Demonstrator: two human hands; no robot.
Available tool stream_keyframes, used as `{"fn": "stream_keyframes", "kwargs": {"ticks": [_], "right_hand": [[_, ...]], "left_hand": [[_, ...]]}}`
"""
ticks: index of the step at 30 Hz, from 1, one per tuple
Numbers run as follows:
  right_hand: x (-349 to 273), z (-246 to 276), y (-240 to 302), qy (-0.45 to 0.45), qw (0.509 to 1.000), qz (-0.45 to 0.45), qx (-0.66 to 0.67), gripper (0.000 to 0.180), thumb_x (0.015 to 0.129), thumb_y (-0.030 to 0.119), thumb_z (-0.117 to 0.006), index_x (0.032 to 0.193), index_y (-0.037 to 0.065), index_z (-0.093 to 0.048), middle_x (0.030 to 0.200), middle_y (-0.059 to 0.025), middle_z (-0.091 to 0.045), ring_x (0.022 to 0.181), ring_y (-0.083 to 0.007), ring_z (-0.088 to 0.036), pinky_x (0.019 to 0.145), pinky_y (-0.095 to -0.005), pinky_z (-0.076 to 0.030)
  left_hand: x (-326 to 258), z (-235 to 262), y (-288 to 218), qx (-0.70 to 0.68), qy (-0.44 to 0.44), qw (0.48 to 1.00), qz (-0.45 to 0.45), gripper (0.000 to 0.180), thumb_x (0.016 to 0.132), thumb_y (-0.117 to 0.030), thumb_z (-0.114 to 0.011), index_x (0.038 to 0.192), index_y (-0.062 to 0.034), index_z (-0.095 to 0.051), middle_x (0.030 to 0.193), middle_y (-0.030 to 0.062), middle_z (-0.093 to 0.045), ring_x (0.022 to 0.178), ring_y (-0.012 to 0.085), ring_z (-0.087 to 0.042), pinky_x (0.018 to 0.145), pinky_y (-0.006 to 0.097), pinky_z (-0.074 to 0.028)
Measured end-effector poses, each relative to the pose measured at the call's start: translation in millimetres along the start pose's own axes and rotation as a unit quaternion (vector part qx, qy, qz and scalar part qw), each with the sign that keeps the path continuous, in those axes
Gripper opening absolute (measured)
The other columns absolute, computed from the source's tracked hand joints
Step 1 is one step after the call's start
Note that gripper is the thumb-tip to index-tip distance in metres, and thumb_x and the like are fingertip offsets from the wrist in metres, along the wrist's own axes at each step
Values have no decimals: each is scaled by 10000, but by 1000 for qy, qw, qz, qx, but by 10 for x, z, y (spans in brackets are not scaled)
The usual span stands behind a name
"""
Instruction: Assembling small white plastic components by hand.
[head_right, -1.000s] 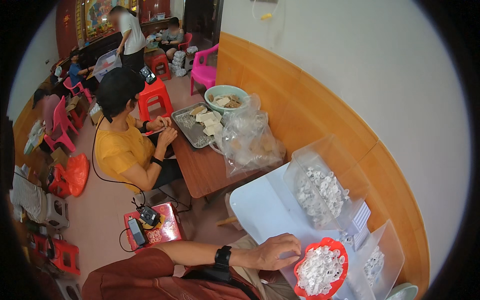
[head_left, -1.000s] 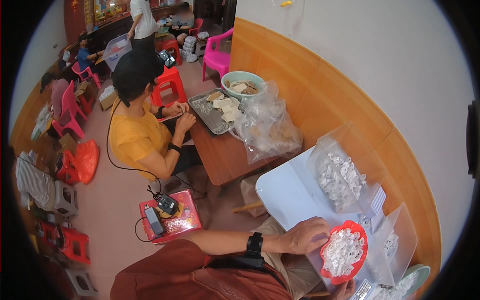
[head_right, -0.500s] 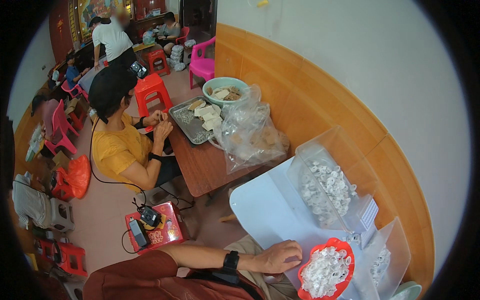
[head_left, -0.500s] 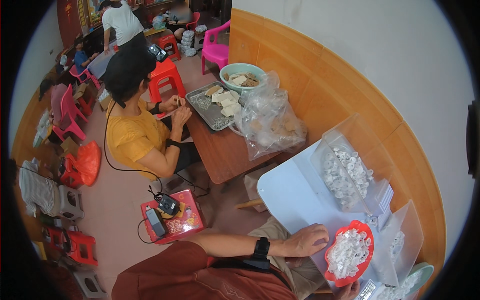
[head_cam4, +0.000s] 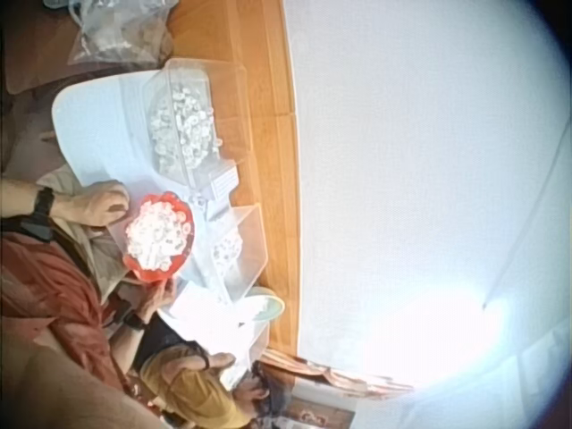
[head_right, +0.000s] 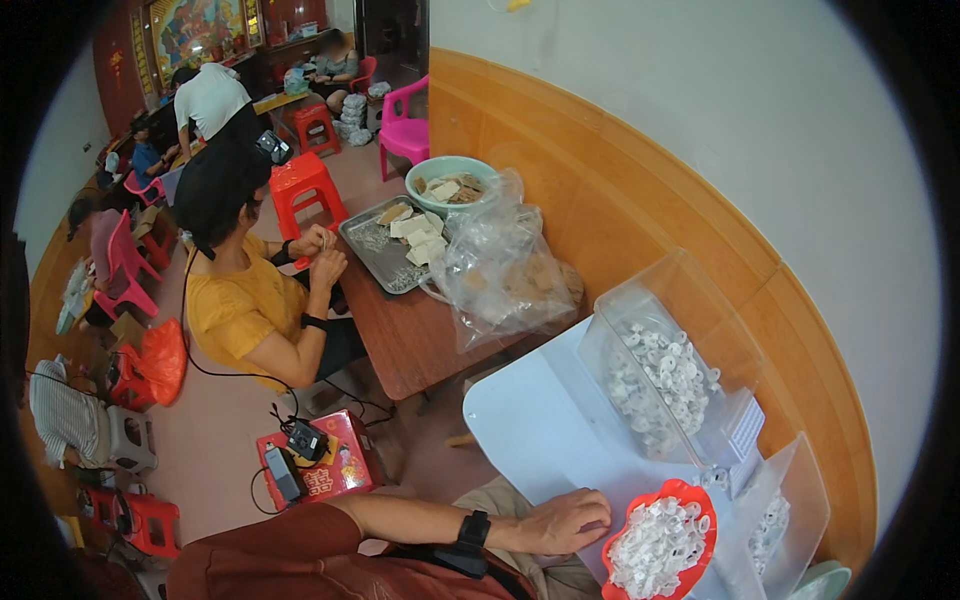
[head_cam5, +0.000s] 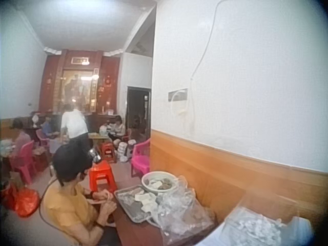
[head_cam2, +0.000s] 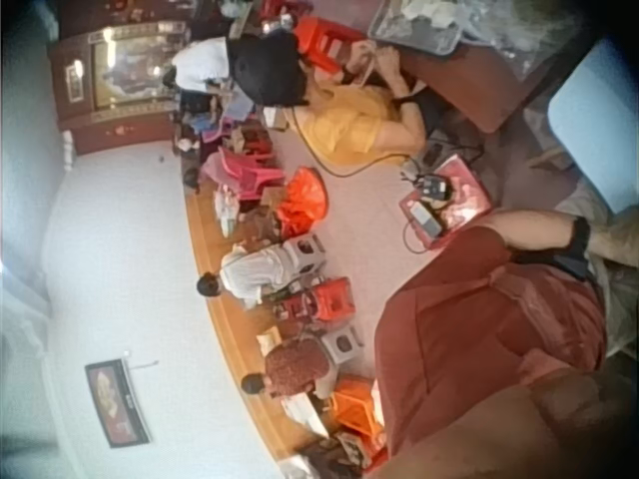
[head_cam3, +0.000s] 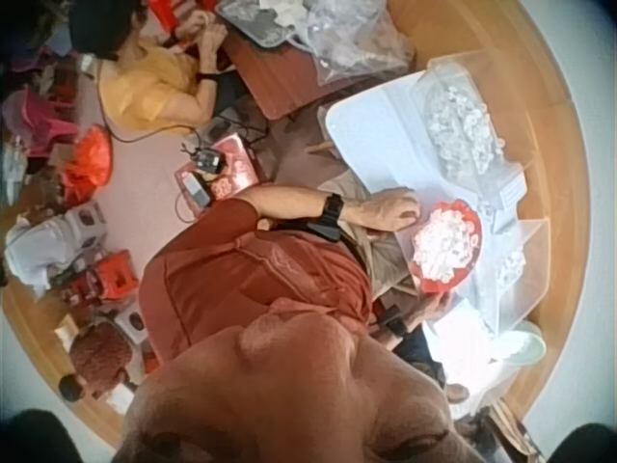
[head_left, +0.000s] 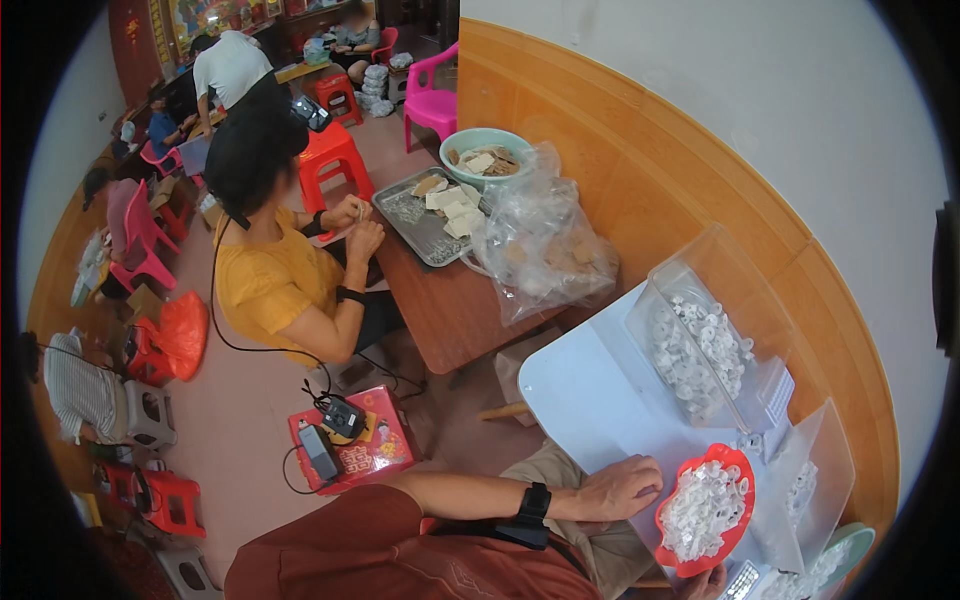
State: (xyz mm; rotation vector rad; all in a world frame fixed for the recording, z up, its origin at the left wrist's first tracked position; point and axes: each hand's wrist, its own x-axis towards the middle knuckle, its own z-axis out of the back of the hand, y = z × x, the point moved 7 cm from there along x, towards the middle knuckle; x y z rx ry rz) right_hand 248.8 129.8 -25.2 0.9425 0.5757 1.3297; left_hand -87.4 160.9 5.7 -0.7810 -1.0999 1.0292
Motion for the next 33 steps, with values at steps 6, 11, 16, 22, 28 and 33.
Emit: {"fn": "stream_keyframes", "kwargs": {"ticks": [6,11,16,22,28,33], "right_hand": [[35,-100,45,-4,1000,-1,12,397,971,250,-631,1281,3,-608,971,-170,-674,618,-273,-649,568,-384,-569],[84,-213,88,-6,1000,1,26,396,971,248,-631,1277,-1,-608,958,-167,-675,613,-269,-647,562,-376,-565],[115,-266,110,-12,999,-2,34,394,971,247,-631,1274,-5,-607,944,-164,-675,608,-266,-645,556,-368,-562],[130,-269,109,-18,999,-5,39,393,971,244,-631,1270,-10,-607,929,-160,-675,601,-262,-643,549,-359,-559],[112,-213,108,-27,999,-8,46,391,972,242,-631,1266,-15,-606,913,-157,-676,595,-257,-641,542,-350,-555],[45,-103,85,-40,998,-12,53,390,972,240,-631,1263,-18,-606,899,-154,-676,590,-254,-639,535,-342,-552]], "left_hand": [[17,13,-20,-13,8,1000,22,143,918,-147,-645,1014,-44,-617,1124,81,-589,1048,259,-587,892,362,-498],[10,47,-45,-14,12,999,36,129,912,-136,-644,992,-40,-613,1112,84,-593,1029,260,-595,881,364,-500],[14,58,-30,-16,9,999,37,124,907,-136,-645,977,-39,-611,1101,87,-597,1011,265,-602,875,367,-499],[21,28,1,-14,13,999,33,125,899,-130,-654,967,-35,-610,1091,87,-600,997,269,-606,863,370,-503],[25,33,-31,-12,11,999,41,134,893,-131,-656,978,-37,-613,1090,85,-606,992,271,-610,852,371,-508],[8,29,-38,0,2,999,49,144,879,-138,-656,975,-40,-615,1089,86,-613,1001,278,-612,857,377,-508]]}}
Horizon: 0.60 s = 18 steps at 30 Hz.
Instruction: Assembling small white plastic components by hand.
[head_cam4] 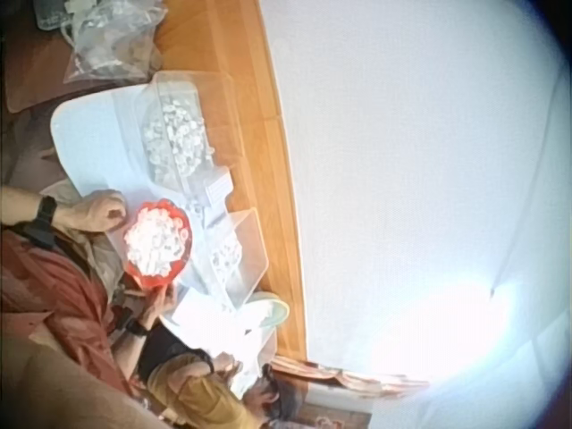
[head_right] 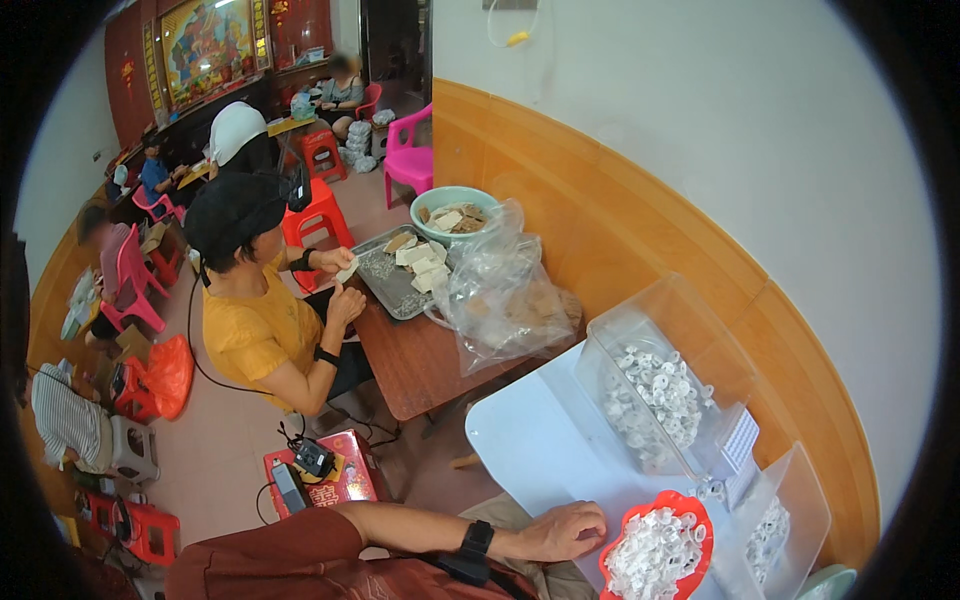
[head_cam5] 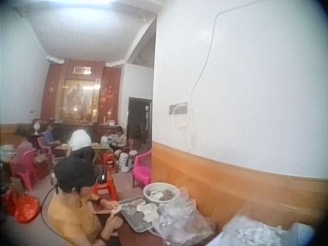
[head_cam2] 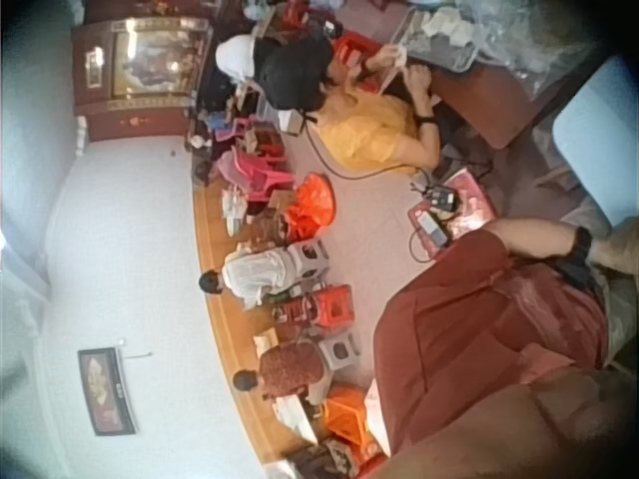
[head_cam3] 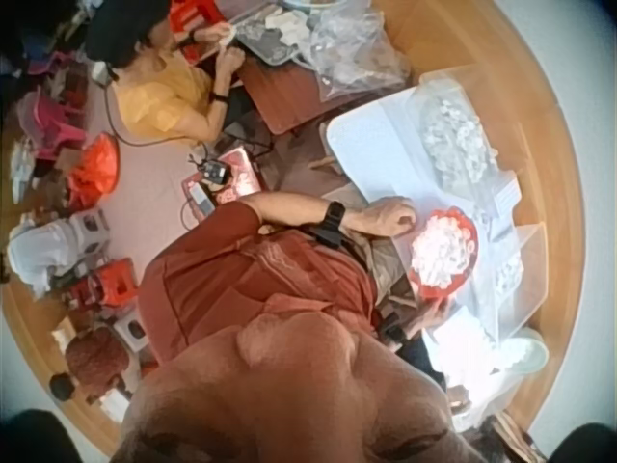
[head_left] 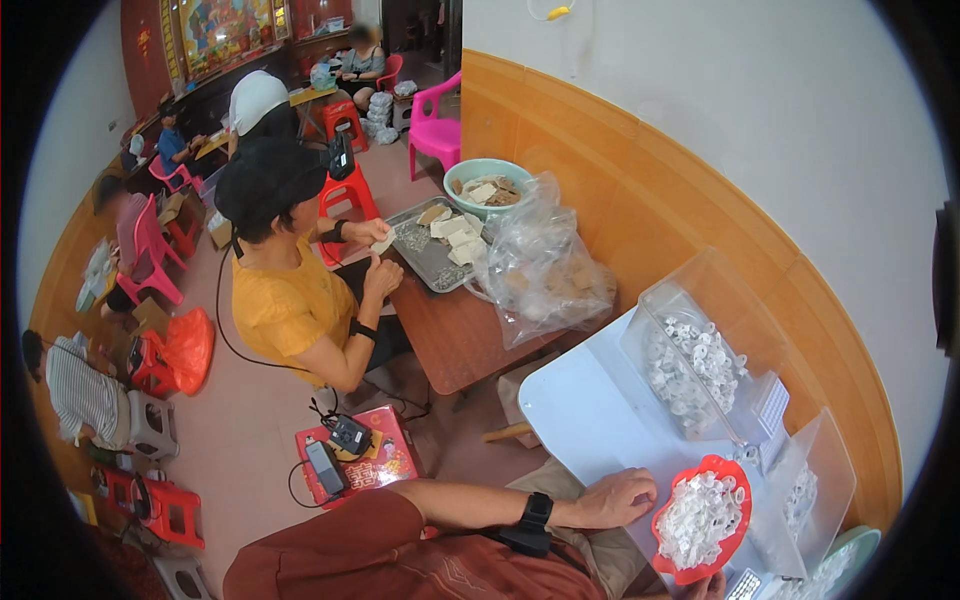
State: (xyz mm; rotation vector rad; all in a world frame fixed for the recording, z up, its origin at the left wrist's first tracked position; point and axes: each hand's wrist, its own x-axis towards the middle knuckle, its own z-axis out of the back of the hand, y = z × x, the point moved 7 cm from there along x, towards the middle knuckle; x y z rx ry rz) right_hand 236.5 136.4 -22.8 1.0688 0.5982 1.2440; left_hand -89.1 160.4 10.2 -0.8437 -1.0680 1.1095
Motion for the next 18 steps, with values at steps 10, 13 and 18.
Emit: {"fn": "stream_keyframes", "kwargs": {"ticks": [10,13,18], "right_hand": [[-52,332,-51,-26,1000,-8,6,388,972,237,-631,1256,-26,-605,873,-148,-676,579,-247,-635,523,-327,-545],[-71,438,-70,-39,999,-8,6,388,972,236,-631,1255,-28,-605,868,-147,-677,577,-246,-634,521,-323,-544],[28,358,-304,-30,992,11,121,306,961,215,-660,1107,-52,-631,880,-106,-665,655,-177,-624,574,-276,-525]], "left_hand": [[11,-7,-21,17,-2,1000,-7,121,862,-122,-630,946,-35,-619,1052,90,-627,1000,289,-611,855,389,-503],[10,-47,-28,31,-9,999,-24,128,857,-125,-630,945,-32,-622,1040,92,-629,996,295,-612,855,393,-502],[8,-44,-35,60,-18,998,-18,140,849,-125,-624,955,-34,-628,1030,95,-632,996,294,-612,854,392,-502]]}}
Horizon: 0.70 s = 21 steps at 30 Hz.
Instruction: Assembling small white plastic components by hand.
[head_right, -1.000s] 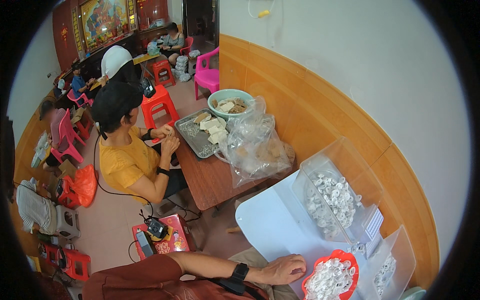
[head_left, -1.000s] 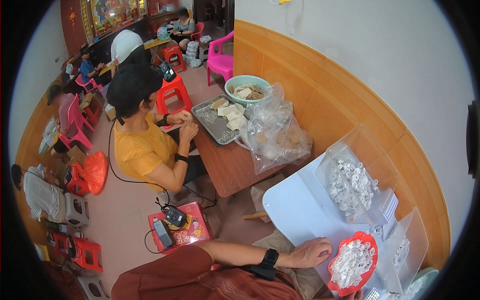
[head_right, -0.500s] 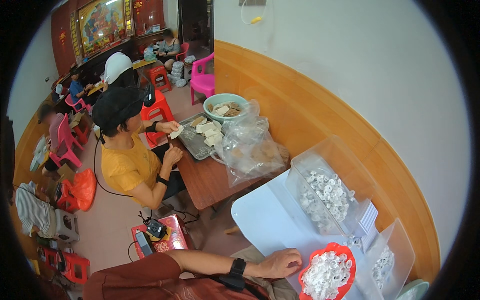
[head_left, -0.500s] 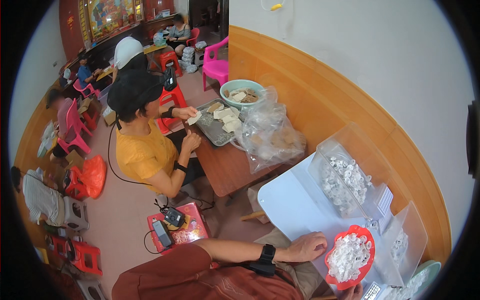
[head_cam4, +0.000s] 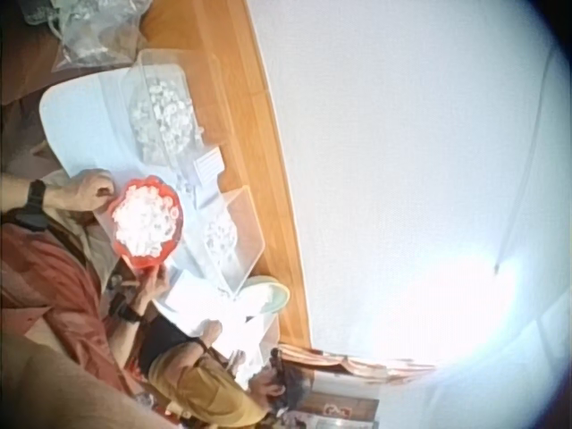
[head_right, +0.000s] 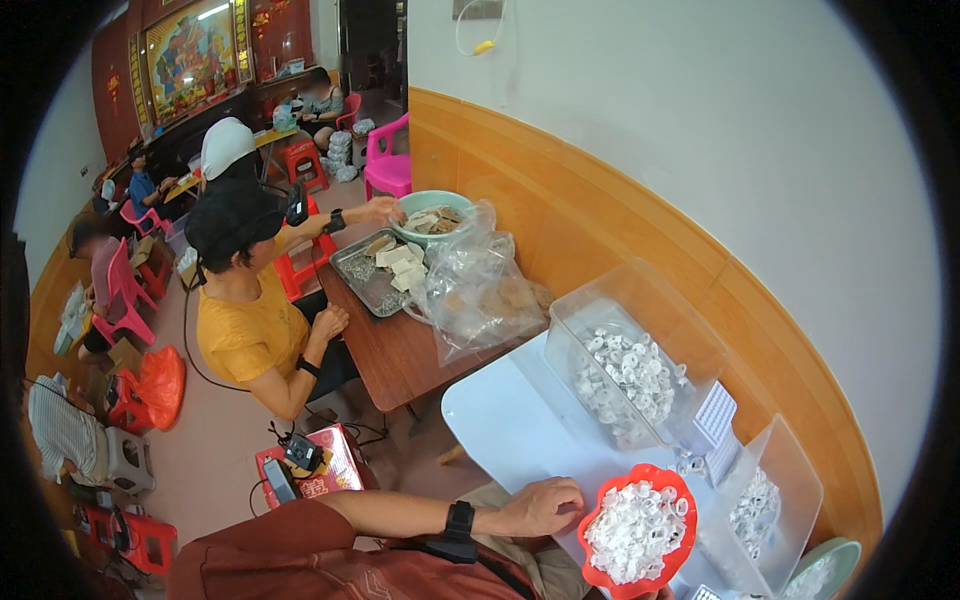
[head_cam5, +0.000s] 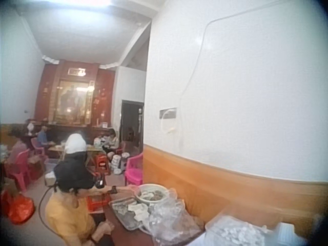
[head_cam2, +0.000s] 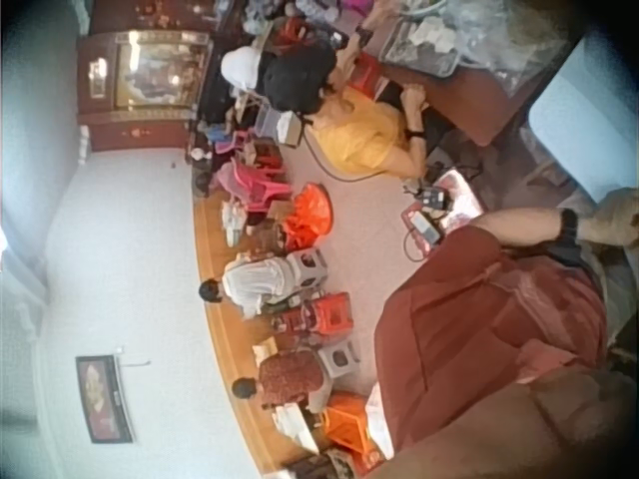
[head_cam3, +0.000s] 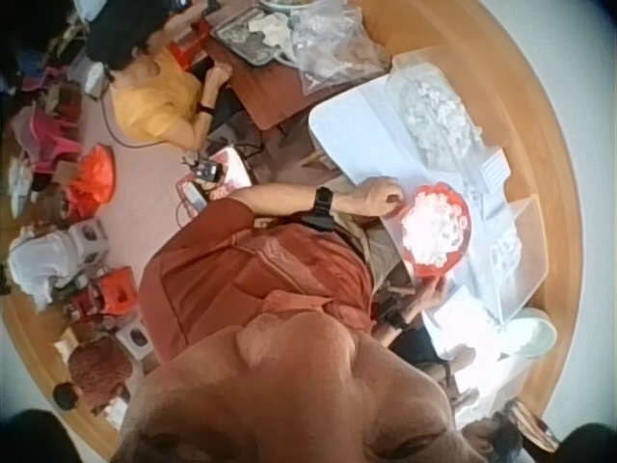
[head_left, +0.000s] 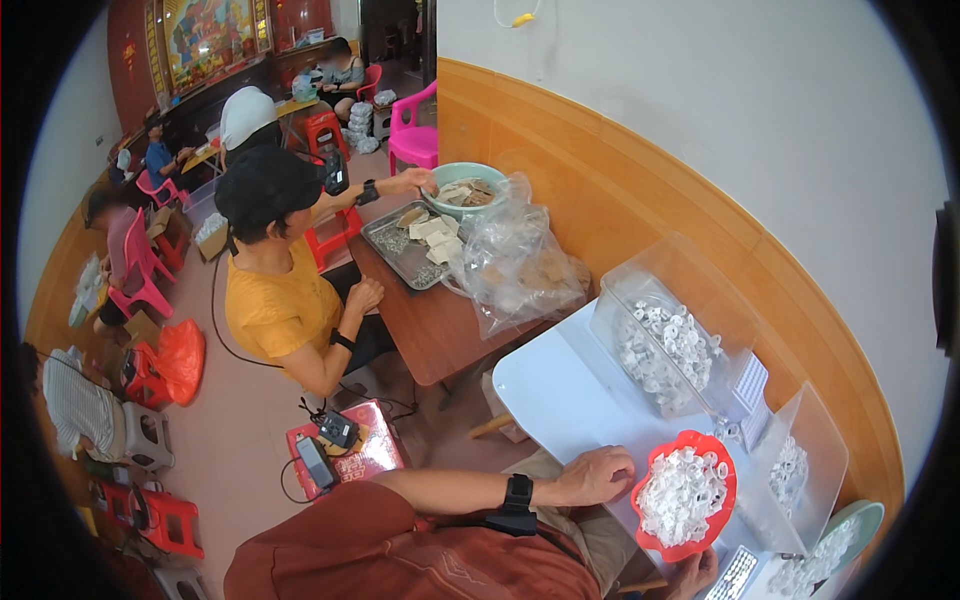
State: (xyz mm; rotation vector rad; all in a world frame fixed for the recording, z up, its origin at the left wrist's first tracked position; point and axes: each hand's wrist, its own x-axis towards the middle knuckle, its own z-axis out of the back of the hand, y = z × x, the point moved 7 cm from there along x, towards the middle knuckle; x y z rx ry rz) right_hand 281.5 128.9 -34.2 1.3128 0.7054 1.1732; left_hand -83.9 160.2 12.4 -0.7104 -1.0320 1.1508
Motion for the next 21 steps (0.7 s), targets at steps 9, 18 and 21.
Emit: {"fn": "stream_keyframes", "kwargs": {"ticks": [9,18,21], "right_hand": [[-20,12,6,-7,999,13,34,258,949,208,-690,998,-44,-660,790,-32,-649,635,-80,-561,542,-205,-417],[-64,-38,181,-30,999,28,4,229,935,168,-670,965,-59,-668,800,-51,-657,655,-91,-574,567,-223,-447],[-73,-29,191,-21,999,35,-5,242,937,176,-672,970,-64,-669,820,-57,-661,684,-98,-583,579,-223,-454]], "left_hand": [[7,13,-15,18,-13,1000,-20,133,845,-126,-651,934,-32,-619,955,97,-635,933,301,-622,799,398,-507],[1,2,-46,38,-9,999,-17,146,845,-133,-641,940,-25,-622,968,106,-637,938,308,-620,803,401,-507],[0,-1,-50,33,-4,999,-16,150,842,-129,-637,949,-24,-625,982,110,-637,945,311,-619,810,400,-506]]}}
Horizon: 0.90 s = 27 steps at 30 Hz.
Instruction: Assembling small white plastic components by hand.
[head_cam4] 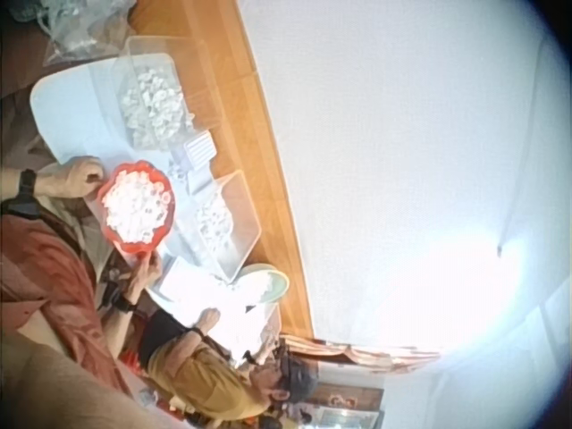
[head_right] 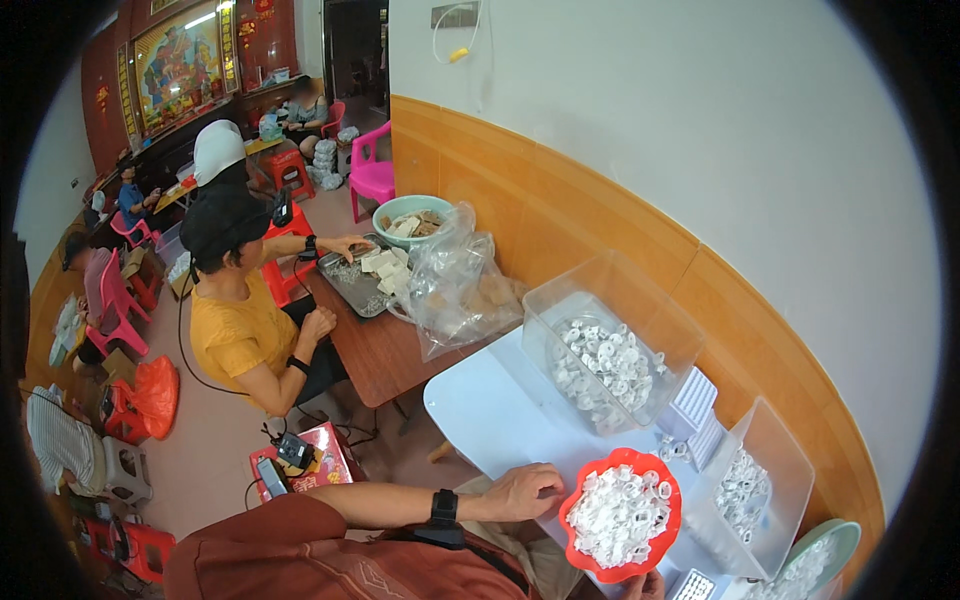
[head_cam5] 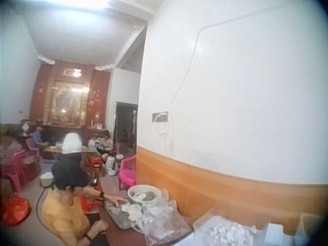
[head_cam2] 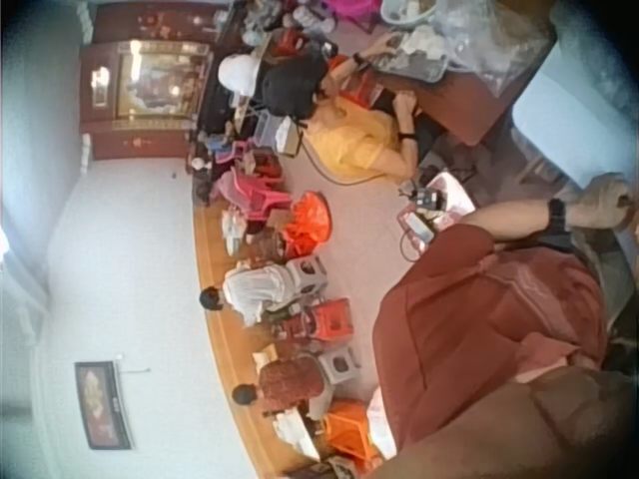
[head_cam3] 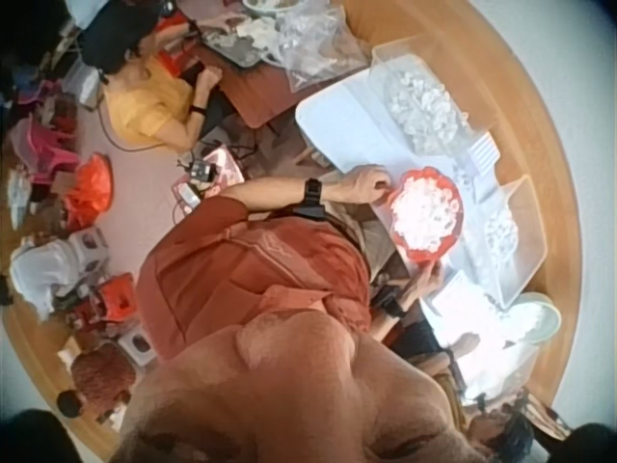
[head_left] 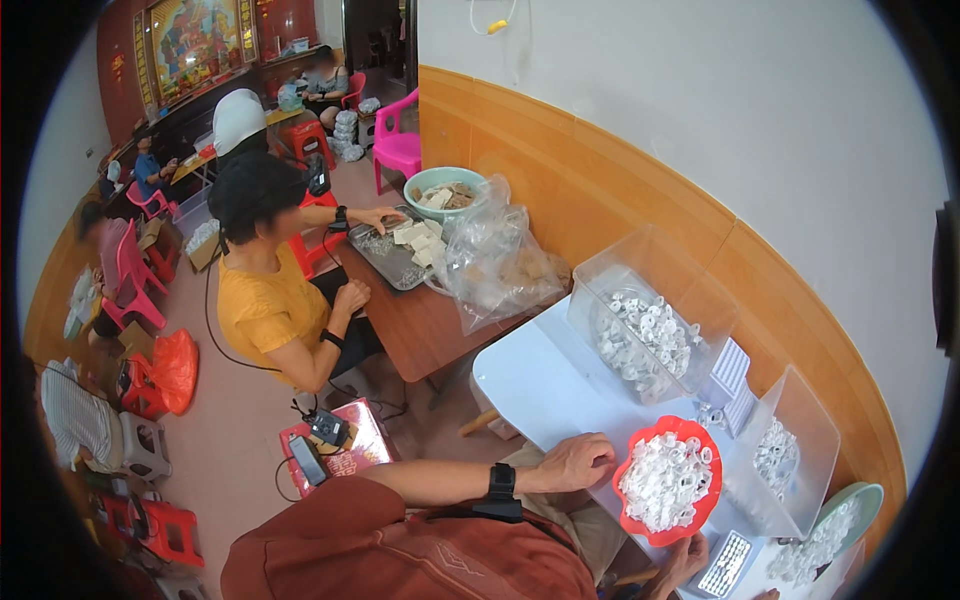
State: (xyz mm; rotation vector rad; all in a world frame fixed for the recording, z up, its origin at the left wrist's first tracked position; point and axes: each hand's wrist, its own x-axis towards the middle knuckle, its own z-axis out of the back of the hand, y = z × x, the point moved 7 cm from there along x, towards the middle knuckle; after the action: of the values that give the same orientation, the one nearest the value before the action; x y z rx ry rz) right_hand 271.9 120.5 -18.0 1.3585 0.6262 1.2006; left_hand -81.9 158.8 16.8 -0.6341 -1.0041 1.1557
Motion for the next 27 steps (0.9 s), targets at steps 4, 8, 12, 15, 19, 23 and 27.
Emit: {"fn": "stream_keyframes", "kwargs": {"ticks": [4,8,12,15,19,23,27], "right_hand": [[9,16,-76,-4,1000,-24,-5,251,938,183,-674,977,-65,-666,823,-59,-660,696,-102,-586,588,-227,-459],[-4,-17,0,-7,1000,-8,6,249,942,185,-669,976,-61,-661,818,-62,-656,679,-108,-589,586,-232,-466],[-8,-68,108,14,1000,-12,14,247,946,180,-661,975,-65,-658,827,-68,-658,678,-114,-595,596,-238,-479],[-4,-52,-20,14,999,-40,35,252,946,181,-655,978,-69,-656,832,-70,-661,675,-116,-598,605,-243,-486],[-23,-68,85,6,999,-33,25,253,943,181,-652,962,-71,-658,833,-72,-662,700,-116,-604,615,-251,-493],[-21,-51,109,4,999,-32,-12,259,941,188,-667,954,-71,-666,848,-75,-663,719,-113,-604,620,-252,-495],[-18,-39,110,9,999,-34,-8,271,945,199,-674,977,-70,-665,865,-78,-663,713,-118,-606,617,-256,-497]], "left_hand": [[9,-18,18,1,15,1000,13,157,840,-129,-637,955,-23,-626,993,111,-638,951,315,-618,819,399,-505],[14,-12,11,4,15,1000,15,156,841,-130,-640,953,-23,-626,995,112,-638,950,313,-619,819,399,-504],[18,16,-8,1,8,1000,12,144,841,-138,-642,935,-30,-628,962,104,-635,934,303,-619,804,395,-506],[21,8,-21,3,5,1000,12,136,842,-132,-648,931,-32,-625,951,95,-637,928,299,-621,798,392,-507],[28,-4,-4,3,13,1000,16,138,841,-118,-660,938,-28,-618,965,92,-642,927,301,-623,793,391,-510],[6,-42,27,13,10,1000,10,139,837,-114,-663,941,-33,-619,960,94,-642,927,304,-622,793,394,-511],[19,-47,42,10,5,1000,5,127,832,-110,-668,926,-37,-623,949,94,-643,925,306,-622,791,399,-511]]}}
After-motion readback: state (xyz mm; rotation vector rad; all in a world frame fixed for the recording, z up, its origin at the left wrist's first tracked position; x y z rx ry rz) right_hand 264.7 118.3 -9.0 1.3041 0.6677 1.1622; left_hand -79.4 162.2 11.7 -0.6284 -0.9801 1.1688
